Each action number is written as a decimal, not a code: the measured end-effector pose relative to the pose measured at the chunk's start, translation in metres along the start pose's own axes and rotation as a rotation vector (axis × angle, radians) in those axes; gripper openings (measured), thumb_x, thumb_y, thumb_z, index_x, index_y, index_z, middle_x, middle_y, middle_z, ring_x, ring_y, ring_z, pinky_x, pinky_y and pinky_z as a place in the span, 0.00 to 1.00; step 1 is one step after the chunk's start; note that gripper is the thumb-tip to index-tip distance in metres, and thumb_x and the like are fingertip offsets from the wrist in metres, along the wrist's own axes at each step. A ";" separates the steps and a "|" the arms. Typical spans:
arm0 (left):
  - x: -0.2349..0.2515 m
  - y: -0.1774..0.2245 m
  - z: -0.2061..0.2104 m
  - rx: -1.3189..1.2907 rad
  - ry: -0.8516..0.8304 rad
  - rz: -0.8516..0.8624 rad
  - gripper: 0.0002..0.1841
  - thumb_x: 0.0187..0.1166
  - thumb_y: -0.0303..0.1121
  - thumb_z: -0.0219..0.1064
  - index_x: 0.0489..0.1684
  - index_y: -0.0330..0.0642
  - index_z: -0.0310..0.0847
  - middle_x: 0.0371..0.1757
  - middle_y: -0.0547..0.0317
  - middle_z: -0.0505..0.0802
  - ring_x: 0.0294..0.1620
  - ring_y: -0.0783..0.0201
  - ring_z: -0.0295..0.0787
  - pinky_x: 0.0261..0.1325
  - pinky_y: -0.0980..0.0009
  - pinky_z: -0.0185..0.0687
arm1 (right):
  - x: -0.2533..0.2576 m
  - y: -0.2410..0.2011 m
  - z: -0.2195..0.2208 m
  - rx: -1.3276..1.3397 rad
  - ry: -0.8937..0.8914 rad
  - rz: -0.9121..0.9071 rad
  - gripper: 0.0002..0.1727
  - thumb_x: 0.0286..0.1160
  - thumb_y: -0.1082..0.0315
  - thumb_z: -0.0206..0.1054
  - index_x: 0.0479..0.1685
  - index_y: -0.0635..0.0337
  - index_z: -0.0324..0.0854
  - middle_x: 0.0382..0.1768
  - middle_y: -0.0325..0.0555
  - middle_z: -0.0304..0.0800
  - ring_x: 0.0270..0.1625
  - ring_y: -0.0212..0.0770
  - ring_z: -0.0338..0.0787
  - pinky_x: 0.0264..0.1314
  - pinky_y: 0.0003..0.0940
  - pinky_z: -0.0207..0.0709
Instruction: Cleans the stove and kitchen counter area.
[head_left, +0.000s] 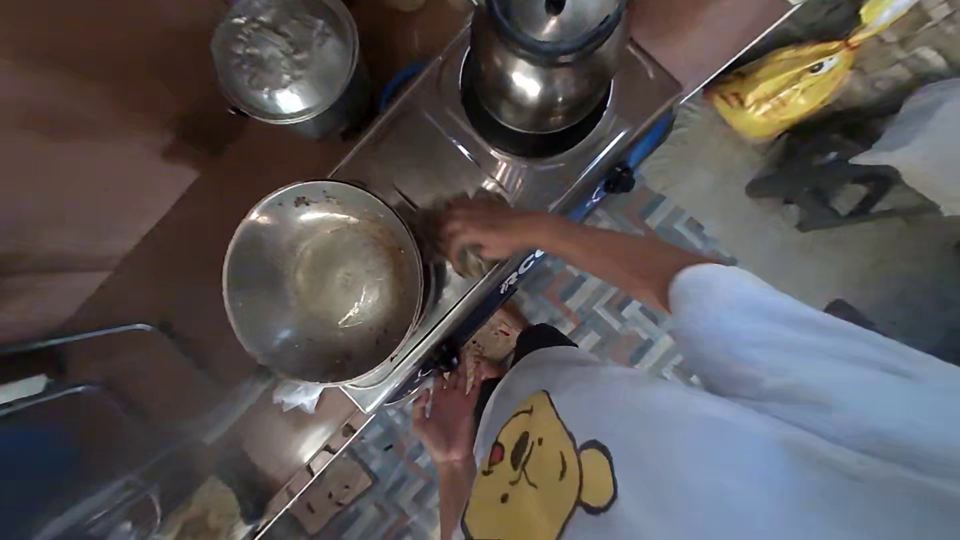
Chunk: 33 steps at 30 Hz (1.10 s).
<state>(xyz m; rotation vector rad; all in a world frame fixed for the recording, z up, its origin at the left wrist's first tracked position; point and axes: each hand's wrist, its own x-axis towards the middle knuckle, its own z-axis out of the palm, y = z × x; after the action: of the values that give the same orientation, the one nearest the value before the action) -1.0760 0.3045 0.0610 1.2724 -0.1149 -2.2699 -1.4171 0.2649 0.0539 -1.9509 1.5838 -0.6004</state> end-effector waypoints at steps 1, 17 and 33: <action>0.000 0.000 -0.001 0.002 -0.005 -0.006 0.24 0.79 0.43 0.46 0.70 0.44 0.69 0.67 0.47 0.88 0.67 0.47 0.87 0.65 0.50 0.84 | -0.030 -0.011 0.008 0.081 0.012 -0.026 0.22 0.52 0.82 0.77 0.50 0.56 0.95 0.70 0.58 0.87 0.82 0.64 0.74 0.90 0.64 0.53; -0.001 -0.006 -0.008 -0.030 -0.057 0.040 0.29 0.81 0.46 0.39 0.79 0.43 0.61 0.73 0.43 0.82 0.70 0.44 0.84 0.66 0.50 0.83 | 0.118 0.056 -0.076 -0.086 0.461 0.709 0.36 0.79 0.70 0.64 0.91 0.56 0.63 0.86 0.68 0.64 0.91 0.65 0.59 0.93 0.57 0.50; 0.002 0.000 -0.016 0.002 -0.118 0.002 0.27 0.84 0.44 0.31 0.68 0.37 0.67 0.69 0.44 0.86 0.70 0.47 0.85 0.67 0.50 0.83 | -0.200 0.044 -0.099 0.107 0.977 1.006 0.24 0.86 0.71 0.54 0.79 0.67 0.74 0.71 0.67 0.83 0.73 0.56 0.84 0.78 0.51 0.74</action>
<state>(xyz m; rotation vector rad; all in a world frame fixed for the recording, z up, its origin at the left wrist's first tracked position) -1.0639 0.3061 0.0512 1.1387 -0.1600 -2.3432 -1.5550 0.4406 0.0991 -0.4986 2.6792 -1.1872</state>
